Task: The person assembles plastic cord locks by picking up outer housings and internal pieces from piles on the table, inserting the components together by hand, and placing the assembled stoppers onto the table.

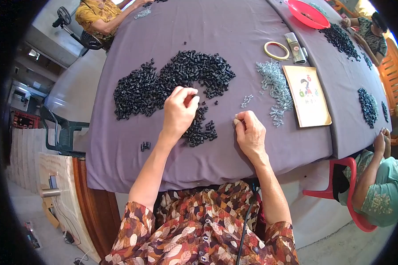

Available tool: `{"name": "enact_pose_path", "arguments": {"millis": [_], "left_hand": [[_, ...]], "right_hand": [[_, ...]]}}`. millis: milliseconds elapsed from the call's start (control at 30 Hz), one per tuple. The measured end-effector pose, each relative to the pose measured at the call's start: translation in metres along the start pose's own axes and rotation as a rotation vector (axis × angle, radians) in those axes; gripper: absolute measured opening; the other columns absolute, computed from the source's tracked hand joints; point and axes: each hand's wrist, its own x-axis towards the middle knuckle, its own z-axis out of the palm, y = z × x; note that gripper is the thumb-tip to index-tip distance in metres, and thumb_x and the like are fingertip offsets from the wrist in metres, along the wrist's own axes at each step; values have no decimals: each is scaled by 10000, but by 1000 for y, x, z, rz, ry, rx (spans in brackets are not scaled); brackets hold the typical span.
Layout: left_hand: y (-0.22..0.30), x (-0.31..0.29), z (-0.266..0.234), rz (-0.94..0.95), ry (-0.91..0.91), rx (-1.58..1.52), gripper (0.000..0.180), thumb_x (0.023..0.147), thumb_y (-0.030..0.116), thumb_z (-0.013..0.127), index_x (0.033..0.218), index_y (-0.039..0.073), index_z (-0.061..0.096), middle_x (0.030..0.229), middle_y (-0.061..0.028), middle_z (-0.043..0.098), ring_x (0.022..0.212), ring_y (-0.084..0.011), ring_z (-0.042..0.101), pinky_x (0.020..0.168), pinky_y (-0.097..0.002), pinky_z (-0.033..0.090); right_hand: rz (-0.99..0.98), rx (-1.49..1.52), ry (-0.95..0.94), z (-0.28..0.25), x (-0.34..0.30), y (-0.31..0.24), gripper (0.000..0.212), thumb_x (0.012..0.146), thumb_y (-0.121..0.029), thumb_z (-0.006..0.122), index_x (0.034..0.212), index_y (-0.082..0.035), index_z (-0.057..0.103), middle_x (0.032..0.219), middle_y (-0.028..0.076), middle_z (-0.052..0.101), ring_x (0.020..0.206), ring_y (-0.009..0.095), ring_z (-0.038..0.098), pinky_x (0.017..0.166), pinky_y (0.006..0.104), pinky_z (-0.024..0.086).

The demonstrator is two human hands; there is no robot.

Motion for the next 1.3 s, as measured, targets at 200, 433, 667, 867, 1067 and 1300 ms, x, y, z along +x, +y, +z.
{"name": "enact_pose_path", "arguments": {"millis": [200,433,667,867,1067,1300], "left_hand": [[20,-65,-23,-400,-122,-834,71,826,-56,565,893,-44,585,895,-39,527,707,-109,611,630,-227,532],[14,-114,-25,-432,-115,-785,159,792,-108,566,926,-25,585,907,-32,523,726,-96,596,643,-212,535],[19,-122,-22,-316,-38,-475,400,723,-119,593,1087,16,496,796,-59,544,675,-137,582,599,-247,517],[27,-121,-26,-210,-18,-367,327,730,-128,579,1029,-2,536,830,-59,557,680,-133,583,597,-241,507],[15,-131,-25,-476,-94,-737,210,816,-83,563,1013,-15,585,847,-24,581,656,-87,573,533,-201,481],[11,-131,-26,-729,-115,-1069,133,871,14,552,992,-29,584,763,-77,606,600,-119,583,499,-224,491]], "right_hand": [[-27,70,5,-1,-1,-6,97,765,16,578,850,-2,536,753,108,544,638,225,549,614,294,451],[-62,253,-99,5,-9,-20,85,778,47,563,855,15,550,784,82,569,681,159,549,639,251,448],[-65,472,-375,30,-38,-54,99,760,64,588,836,14,549,809,83,567,733,177,572,660,264,461],[-134,414,-343,36,-43,-59,108,754,73,579,837,16,541,808,88,556,699,192,560,627,266,459],[-102,434,-348,37,-45,-57,124,743,73,583,837,6,537,798,81,554,672,177,548,597,257,446],[-125,434,-364,38,-45,-57,130,736,77,580,835,4,538,787,75,552,662,154,543,583,254,444]]}}
